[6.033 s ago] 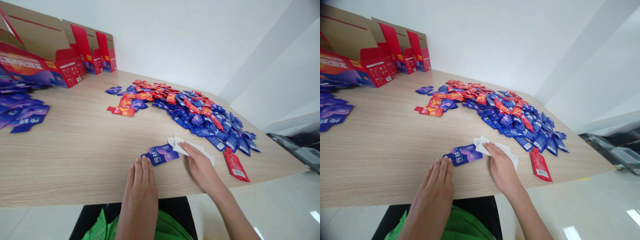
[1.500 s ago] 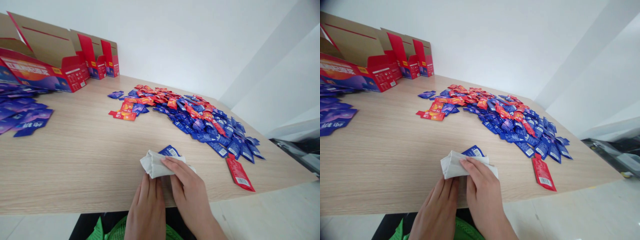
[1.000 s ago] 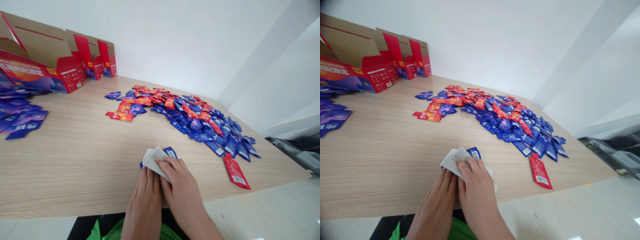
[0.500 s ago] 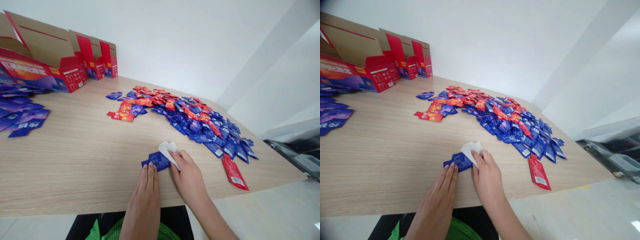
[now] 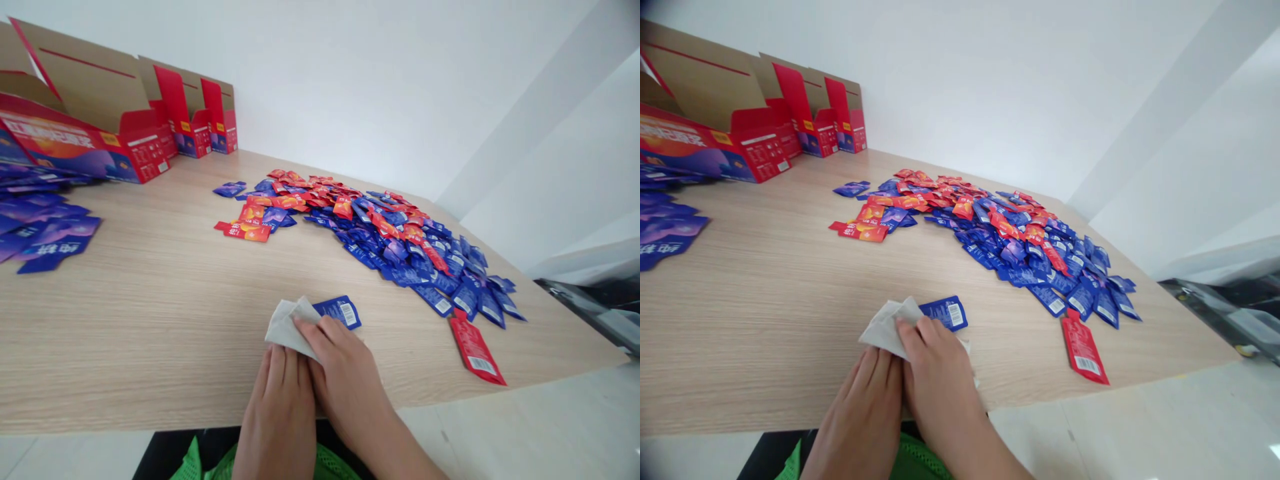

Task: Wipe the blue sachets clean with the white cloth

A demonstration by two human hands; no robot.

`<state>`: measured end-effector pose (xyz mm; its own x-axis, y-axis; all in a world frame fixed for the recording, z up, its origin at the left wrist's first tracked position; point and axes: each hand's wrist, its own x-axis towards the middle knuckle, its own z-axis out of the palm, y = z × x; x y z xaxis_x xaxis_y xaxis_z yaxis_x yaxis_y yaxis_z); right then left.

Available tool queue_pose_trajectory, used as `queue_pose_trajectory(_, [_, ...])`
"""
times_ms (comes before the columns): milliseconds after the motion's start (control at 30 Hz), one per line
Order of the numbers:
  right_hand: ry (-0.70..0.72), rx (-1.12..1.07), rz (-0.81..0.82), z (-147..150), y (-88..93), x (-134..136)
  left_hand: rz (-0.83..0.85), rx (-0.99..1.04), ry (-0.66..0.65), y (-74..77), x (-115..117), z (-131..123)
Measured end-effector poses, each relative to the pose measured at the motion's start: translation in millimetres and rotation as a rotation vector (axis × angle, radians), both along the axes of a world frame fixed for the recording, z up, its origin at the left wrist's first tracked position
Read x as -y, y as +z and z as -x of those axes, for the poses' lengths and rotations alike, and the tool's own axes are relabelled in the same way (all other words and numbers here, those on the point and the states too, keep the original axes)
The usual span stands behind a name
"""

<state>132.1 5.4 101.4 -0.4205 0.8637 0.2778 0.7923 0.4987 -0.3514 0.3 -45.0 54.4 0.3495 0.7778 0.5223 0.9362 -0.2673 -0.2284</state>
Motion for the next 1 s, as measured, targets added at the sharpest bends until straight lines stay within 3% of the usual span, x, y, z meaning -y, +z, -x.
queue_pose_trajectory(133, [-0.105, 0.106, 0.02, -9.6, -2.6, -10.2, -0.034, 0.0, 0.017, 5.1, -2.4, -3.0])
queue_pose_trajectory(367, [-0.302, 0.01, -0.038, -57.2, 1.0, -18.8, -0.019, -0.004, 0.054, -2.8, -1.0, -7.3])
queue_pose_trajectory(500, [-0.138, -0.107, -0.018, -31.4, 4.7, -10.3, -0.019, -0.032, 0.052, -3.6, -2.0, -6.9])
queue_pose_trajectory(600, [0.008, -0.001, 0.04, -3.4, 3.6, -5.8, -0.037, -0.011, 0.03, -1.8, -3.2, -5.9])
queue_pose_trajectory(700, [-0.047, 0.104, 0.055, 1.8, 0.8, -9.3, -0.028, -0.014, 0.025, 1.5, -3.8, -5.7])
queue_pose_trajectory(867, [-0.253, 0.121, 0.022, -44.4, -1.4, -25.0, 0.006, -0.053, 0.066, 7.2, -2.6, -8.5])
queue_pose_trajectory(1000, [-0.339, 0.08, 0.019, -69.4, 2.0, -30.1, -0.015, -0.017, 0.089, 8.0, -2.4, -12.1])
